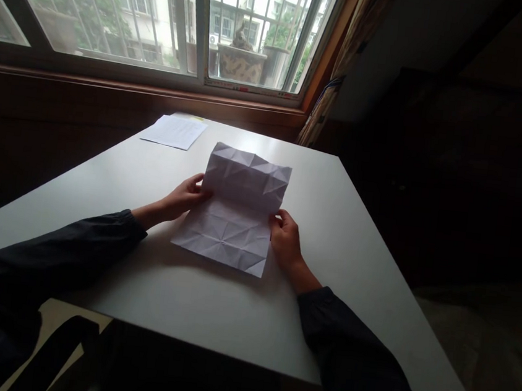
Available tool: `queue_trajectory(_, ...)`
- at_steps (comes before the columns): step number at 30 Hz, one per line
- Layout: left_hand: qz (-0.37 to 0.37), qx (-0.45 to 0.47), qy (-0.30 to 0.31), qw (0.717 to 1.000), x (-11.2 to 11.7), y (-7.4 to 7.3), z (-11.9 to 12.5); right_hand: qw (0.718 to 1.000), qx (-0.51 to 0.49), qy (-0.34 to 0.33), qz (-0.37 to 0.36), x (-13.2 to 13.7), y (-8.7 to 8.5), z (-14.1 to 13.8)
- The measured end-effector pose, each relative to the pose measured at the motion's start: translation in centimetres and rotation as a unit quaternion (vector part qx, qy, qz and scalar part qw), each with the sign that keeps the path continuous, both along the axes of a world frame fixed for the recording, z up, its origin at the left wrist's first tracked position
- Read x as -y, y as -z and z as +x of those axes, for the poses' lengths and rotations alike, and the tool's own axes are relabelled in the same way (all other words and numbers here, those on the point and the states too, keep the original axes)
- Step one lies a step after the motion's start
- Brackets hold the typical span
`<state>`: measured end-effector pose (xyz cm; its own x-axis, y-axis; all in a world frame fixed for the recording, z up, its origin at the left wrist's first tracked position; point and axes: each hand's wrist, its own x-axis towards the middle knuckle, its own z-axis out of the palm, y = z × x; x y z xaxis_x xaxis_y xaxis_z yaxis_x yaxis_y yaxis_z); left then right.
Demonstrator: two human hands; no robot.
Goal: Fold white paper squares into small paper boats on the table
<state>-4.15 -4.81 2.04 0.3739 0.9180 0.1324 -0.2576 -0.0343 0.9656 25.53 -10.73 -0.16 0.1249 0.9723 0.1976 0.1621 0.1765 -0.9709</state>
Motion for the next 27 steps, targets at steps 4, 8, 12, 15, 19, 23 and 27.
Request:
queue_trajectory(4,0.076,-0.003,-0.015,0.997,-0.5,0.4,-0.3,0.996,-0.085,-0.024,-0.018,-0.1,0.0,-0.3)
queue_trajectory(8,0.044,0.025,0.027,0.998,-0.5,0.9,-0.3,0.992,-0.124,-0.026,-0.009,0.1,-0.4,0.1)
queue_trajectory(12,-0.028,0.016,0.1,0.994,-0.3,0.9,-0.5,0.991,-0.129,-0.027,-0.003,0.4,-0.3,0.4)
queue_trajectory(15,-0.034,0.026,0.091,0.995,-0.1,0.6,-0.6,0.993,-0.121,-0.018,-0.002,0.3,0.0,0.3)
queue_trajectory(19,-0.072,0.005,0.07,0.995,0.2,0.3,-0.9,0.995,-0.087,-0.041,-0.027,0.0,0.0,0.2)
queue_trajectory(23,-0.14,-0.034,0.111,0.983,0.4,0.0,-1.5,0.992,-0.064,-0.094,-0.061,-0.3,0.2,0.5)
queue_trajectory(27,-0.143,-0.03,0.114,0.983,0.4,-0.4,-1.9,0.992,-0.03,-0.098,-0.076,-0.5,0.5,0.7)
